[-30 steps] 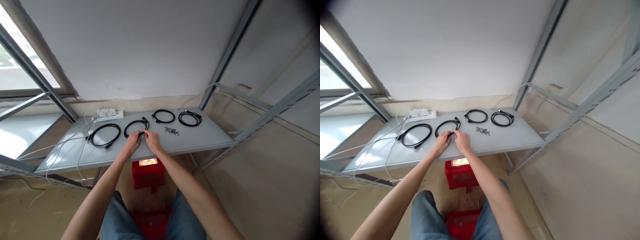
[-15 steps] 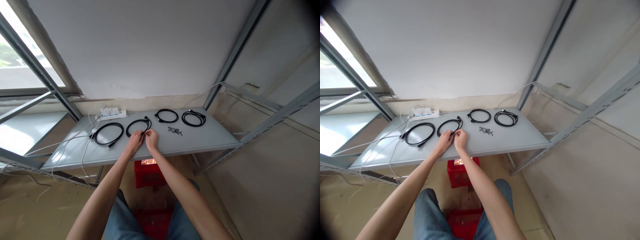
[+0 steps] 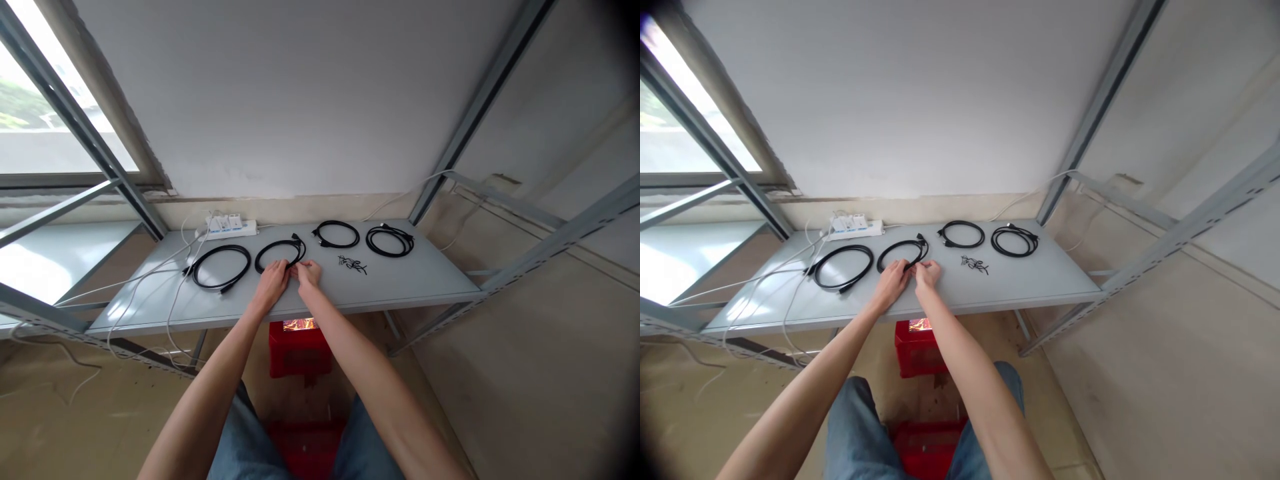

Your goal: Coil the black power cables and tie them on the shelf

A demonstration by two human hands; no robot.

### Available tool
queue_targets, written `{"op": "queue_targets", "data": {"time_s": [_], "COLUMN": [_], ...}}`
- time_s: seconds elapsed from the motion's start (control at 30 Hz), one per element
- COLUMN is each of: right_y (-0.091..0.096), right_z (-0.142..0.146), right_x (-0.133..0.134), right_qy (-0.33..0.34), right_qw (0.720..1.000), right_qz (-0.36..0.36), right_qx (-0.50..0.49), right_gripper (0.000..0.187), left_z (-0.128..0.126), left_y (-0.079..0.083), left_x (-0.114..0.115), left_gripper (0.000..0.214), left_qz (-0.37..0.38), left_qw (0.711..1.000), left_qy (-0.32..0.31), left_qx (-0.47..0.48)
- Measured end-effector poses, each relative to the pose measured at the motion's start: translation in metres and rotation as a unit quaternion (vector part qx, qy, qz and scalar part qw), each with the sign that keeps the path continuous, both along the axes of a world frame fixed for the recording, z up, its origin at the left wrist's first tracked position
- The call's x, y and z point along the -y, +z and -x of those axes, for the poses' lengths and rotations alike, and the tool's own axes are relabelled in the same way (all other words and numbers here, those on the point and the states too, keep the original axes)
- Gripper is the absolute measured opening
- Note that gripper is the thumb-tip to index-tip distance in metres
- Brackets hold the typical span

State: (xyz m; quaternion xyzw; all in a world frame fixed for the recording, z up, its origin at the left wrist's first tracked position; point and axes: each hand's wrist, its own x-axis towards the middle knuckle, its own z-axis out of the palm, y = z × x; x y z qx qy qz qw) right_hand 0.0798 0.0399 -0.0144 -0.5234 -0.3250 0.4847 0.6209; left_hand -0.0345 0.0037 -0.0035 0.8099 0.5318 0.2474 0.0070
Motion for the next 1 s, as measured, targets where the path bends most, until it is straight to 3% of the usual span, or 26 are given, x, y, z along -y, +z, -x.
{"op": "queue_targets", "data": {"time_s": [0.1,0.3,0.47,0.6,0.8,1.0], "right_y": [0.004,0.004,0.001,0.0,-0.004,-0.018], "right_z": [0.001,-0.002,-0.002,-0.002,-0.006,-0.019], "right_x": [0.005,0.011,0.014,0.022,0.03,0.012], "right_qy": [-0.023,-0.011,-0.023,0.013,0.054,0.127], "right_qw": [0.994,0.989,0.982,0.986,0.994,0.981], "right_qz": [0.058,0.041,0.024,-0.023,-0.089,-0.121], "right_qx": [-0.094,-0.143,-0.187,-0.164,-0.045,0.078], "right_gripper": [0.026,0.024,0.036,0.054,0.086,0.038], "left_z": [0.0,0.001,0.001,0.002,0.002,0.003], "left_y": [0.001,-0.001,-0.004,-0.005,-0.005,-0.004], "left_x": [0.001,0.0,0.0,0.0,0.0,-0.001], "left_gripper": [0.019,0.024,0.029,0.028,0.023,0.026], "left_qz": [0.001,-0.023,-0.047,-0.048,-0.025,-0.009], "left_qw": [1.0,1.0,0.999,0.999,0.999,0.999], "left_qy": [0.008,0.002,-0.005,0.005,0.013,-0.001], "left_qx": [-0.003,0.007,0.018,0.006,-0.032,-0.045]}}
